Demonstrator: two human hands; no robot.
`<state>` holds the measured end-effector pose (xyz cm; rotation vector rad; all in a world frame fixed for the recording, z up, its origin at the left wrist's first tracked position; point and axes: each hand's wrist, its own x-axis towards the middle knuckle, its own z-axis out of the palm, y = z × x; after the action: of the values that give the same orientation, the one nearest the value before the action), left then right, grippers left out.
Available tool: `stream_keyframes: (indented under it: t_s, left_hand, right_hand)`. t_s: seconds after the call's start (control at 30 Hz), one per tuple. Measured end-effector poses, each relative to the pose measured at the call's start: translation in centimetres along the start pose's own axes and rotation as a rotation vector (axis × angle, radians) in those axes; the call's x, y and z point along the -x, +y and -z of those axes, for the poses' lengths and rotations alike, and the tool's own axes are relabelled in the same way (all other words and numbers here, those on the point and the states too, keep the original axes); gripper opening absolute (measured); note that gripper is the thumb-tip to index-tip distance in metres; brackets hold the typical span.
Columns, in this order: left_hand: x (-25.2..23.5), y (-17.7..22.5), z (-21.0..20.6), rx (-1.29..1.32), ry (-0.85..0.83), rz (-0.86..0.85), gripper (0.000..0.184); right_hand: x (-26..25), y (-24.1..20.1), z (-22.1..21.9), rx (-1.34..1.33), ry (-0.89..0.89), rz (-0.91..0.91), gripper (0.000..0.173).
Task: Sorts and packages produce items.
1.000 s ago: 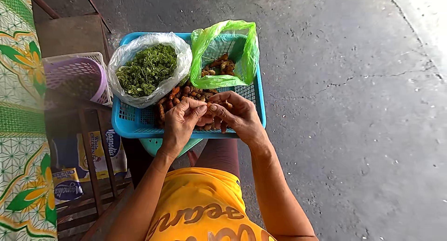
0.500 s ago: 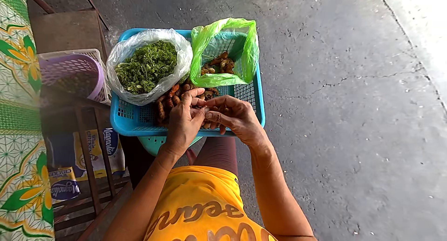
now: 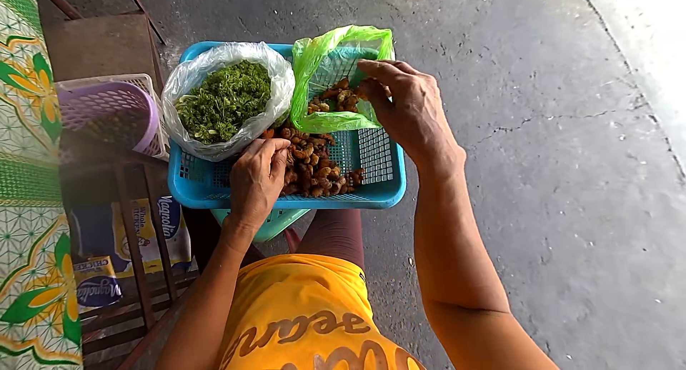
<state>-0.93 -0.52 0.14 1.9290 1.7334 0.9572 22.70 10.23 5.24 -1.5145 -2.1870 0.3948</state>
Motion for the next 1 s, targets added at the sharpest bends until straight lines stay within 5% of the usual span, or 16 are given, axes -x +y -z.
stream_keyframes:
  t_s: [0.13, 0.23, 0.33, 0.43, 0.57, 0.8, 1.0]
  left_hand:
    - [-0.1, -0.1, 0.2, 0.032, 0.017, 0.062, 0.022]
    - [-0.3, -0.1, 0.4, 0.076, 0.026, 0.100, 0.021]
    - [-0.3, -0.1, 0.7, 0.080, -0.008, 0.072, 0.022]
    - [-0.3, -0.2, 0.6, 0.088, 0.001, 0.080, 0.021]
    - [-0.3, -0.1, 0.7, 0.101, 0.008, 0.093, 0.021]
    - [-0.3, -0.2, 0.7, 0.094, -0.030, 0.046, 0.022]
    - [0.0, -0.2, 0.2, 0.010, 0.003, -0.013, 0.023]
  right_hand:
    - [1.2, -2.4, -1.2, 0.041, 0.058, 0.079, 0.028]
    - [3.1, -3.5, -3.7, -0.063, -0.219, 0.213, 0.014]
    - [3.9, -3.4, -6.5, 0.056, -0.427, 0.185, 0.031]
    - [4.7, -2.6, -6.6, 0.079, -0.414, 0.200, 0.034]
    - [5.7, -0.3, -5.0, -0.169, -0.418, 0.177, 0.013]
    - [8.6, 0.7, -0.5, -0.651, -0.204, -0.192, 0.013]
    - [8.6, 0.8, -0.2, -0.253, -0.307, -0.080, 0.014]
